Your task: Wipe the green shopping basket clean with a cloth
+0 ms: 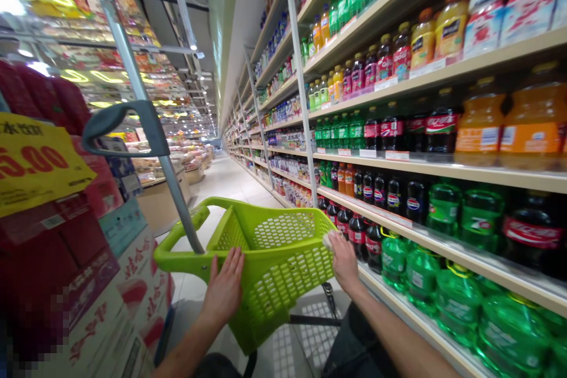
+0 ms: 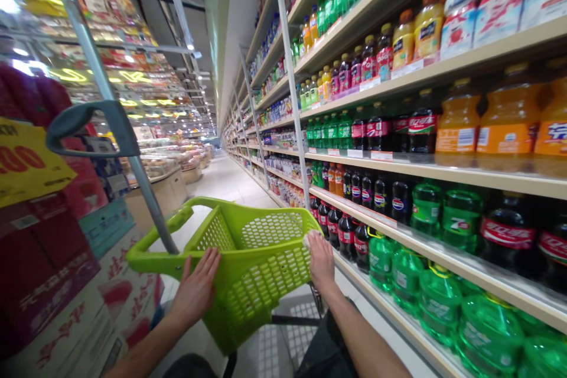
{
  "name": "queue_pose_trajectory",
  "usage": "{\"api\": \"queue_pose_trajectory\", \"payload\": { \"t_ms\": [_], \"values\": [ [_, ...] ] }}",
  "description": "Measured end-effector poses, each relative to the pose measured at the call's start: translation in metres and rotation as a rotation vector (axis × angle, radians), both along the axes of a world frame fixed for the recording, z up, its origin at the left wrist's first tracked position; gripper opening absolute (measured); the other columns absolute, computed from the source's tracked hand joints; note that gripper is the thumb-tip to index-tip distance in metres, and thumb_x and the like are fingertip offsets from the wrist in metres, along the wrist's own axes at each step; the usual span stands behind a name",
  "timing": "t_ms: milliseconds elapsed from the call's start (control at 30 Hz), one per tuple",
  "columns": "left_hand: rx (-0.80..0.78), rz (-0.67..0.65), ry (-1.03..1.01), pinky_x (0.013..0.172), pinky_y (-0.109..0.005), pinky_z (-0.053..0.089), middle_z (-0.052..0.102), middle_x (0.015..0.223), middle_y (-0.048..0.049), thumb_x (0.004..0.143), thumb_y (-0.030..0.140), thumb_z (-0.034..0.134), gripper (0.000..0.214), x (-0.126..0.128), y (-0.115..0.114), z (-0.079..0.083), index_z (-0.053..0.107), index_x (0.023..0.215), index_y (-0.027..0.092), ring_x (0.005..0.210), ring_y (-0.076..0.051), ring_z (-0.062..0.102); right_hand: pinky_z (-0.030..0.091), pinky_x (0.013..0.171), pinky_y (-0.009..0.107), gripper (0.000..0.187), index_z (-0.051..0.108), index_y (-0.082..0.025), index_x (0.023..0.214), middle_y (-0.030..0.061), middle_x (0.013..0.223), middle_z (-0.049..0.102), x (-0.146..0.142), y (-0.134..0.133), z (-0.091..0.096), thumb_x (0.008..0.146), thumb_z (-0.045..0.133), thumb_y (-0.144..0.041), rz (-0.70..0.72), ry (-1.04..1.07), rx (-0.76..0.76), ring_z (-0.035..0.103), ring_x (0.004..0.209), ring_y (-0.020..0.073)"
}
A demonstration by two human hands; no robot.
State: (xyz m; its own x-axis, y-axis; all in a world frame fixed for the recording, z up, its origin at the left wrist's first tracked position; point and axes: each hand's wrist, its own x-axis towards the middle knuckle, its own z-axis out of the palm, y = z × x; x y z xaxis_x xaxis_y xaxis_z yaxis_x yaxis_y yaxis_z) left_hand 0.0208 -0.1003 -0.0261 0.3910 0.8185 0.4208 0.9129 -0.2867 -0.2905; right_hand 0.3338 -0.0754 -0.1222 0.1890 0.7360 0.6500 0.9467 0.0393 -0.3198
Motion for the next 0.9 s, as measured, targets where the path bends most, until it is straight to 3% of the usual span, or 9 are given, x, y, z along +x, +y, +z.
{"api": "queue_pose_trajectory", "payload": {
  "t_ms": [100,233,300,433,500,567,667,733,900],
  "values": [
    [0.004,0.01,-0.018,0.106,-0.051,0.012,0.033,0.139,-0.0074,0.064,0.016,0.038,0.063,0.001,0.0,-0.001,0.041,0.127,0.012,0.13,-0.024,0.025,0.023,0.102,0.04,0.056,0.046,-0.017,0.126,0.0076,0.135,0.04,-0.001,0.004,0.012,0.075,0.03,0.002,0.026,-0.041,0.014,0.034,0.124,0.0198],
    [-0.006,-0.003,0.007,0.106,-0.051,0.011,0.031,0.14,-0.0071,0.065,0.016,0.039,0.064,0.0,-0.001,-0.001,0.039,0.128,0.013,0.131,-0.025,0.023,0.031,0.097,0.042,0.059,0.054,-0.02,0.118,0.0073,0.127,0.05,-0.015,-0.011,-0.036,0.071,0.03,0.006,0.139,-0.055,-0.286,0.042,0.119,0.0211],
    [-0.016,-0.011,0.018,0.106,-0.051,0.01,0.03,0.14,-0.0077,0.065,0.018,0.04,0.064,0.0,-0.001,-0.002,0.037,0.129,0.012,0.132,-0.025,0.021,0.032,0.096,0.042,0.061,0.054,-0.022,0.118,0.0056,0.127,0.049,-0.022,-0.019,-0.048,0.07,0.03,0.006,0.176,-0.051,-0.313,0.041,0.12,0.0205],
    [-0.043,-0.007,0.005,0.107,-0.051,0.006,0.027,0.142,-0.0094,0.066,0.022,0.042,0.065,0.002,-0.001,-0.003,0.036,0.13,0.01,0.132,-0.026,0.018,0.025,0.101,0.042,0.06,0.046,-0.018,0.126,0.0058,0.137,0.037,-0.037,-0.015,-0.018,0.071,0.032,0.004,0.192,-0.066,-0.051,0.03,0.127,0.0204],
    [-0.05,-0.008,0.008,0.107,-0.051,0.006,0.027,0.142,-0.0099,0.067,0.024,0.042,0.066,0.004,-0.001,-0.003,0.035,0.13,0.01,0.132,-0.027,0.017,0.024,0.102,0.044,0.06,0.045,-0.019,0.126,0.0066,0.137,0.036,-0.048,-0.01,-0.006,0.072,0.032,0.004,0.2,-0.069,-0.009,0.031,0.126,0.0212],
    [-0.058,-0.016,0.015,0.107,-0.052,0.006,0.026,0.142,-0.01,0.067,0.024,0.043,0.066,0.004,-0.001,-0.003,0.035,0.131,0.01,0.133,-0.027,0.016,0.027,0.101,0.044,0.061,0.047,-0.02,0.124,0.0071,0.135,0.04,-0.06,-0.009,-0.011,0.071,0.032,0.005,0.236,-0.081,-0.1,0.035,0.124,0.0218],
    [-0.083,-0.027,0.024,0.107,-0.052,0.005,0.025,0.142,-0.0097,0.067,0.023,0.042,0.066,0.003,-0.002,-0.001,0.034,0.131,0.01,0.133,-0.026,0.016,0.031,0.098,0.043,0.061,0.052,-0.022,0.12,0.0064,0.129,0.047,-0.073,-0.018,-0.037,0.07,0.031,0.007,0.293,-0.096,-0.308,0.041,0.12,0.0219],
    [-0.098,-0.027,0.023,0.107,-0.051,0.005,0.025,0.142,-0.0094,0.067,0.023,0.042,0.066,0.002,-0.003,0.0,0.033,0.131,0.01,0.133,-0.025,0.016,0.032,0.098,0.043,0.062,0.051,-0.023,0.121,0.0052,0.13,0.045,-0.08,-0.023,-0.04,0.07,0.031,0.007,0.323,-0.102,-0.306,0.041,0.12,0.0209],
    [-0.097,-0.018,0.023,0.107,-0.052,0.004,0.024,0.143,-0.0098,0.068,0.024,0.041,0.066,0.003,-0.004,0.0,0.032,0.132,0.01,0.133,-0.025,0.015,0.023,0.102,0.045,0.061,0.043,-0.021,0.128,0.0061,0.137,0.036,-0.094,-0.013,0.005,0.073,0.032,0.005,0.362,-0.128,0.024,0.027,0.128,0.0199]
  ]
}}
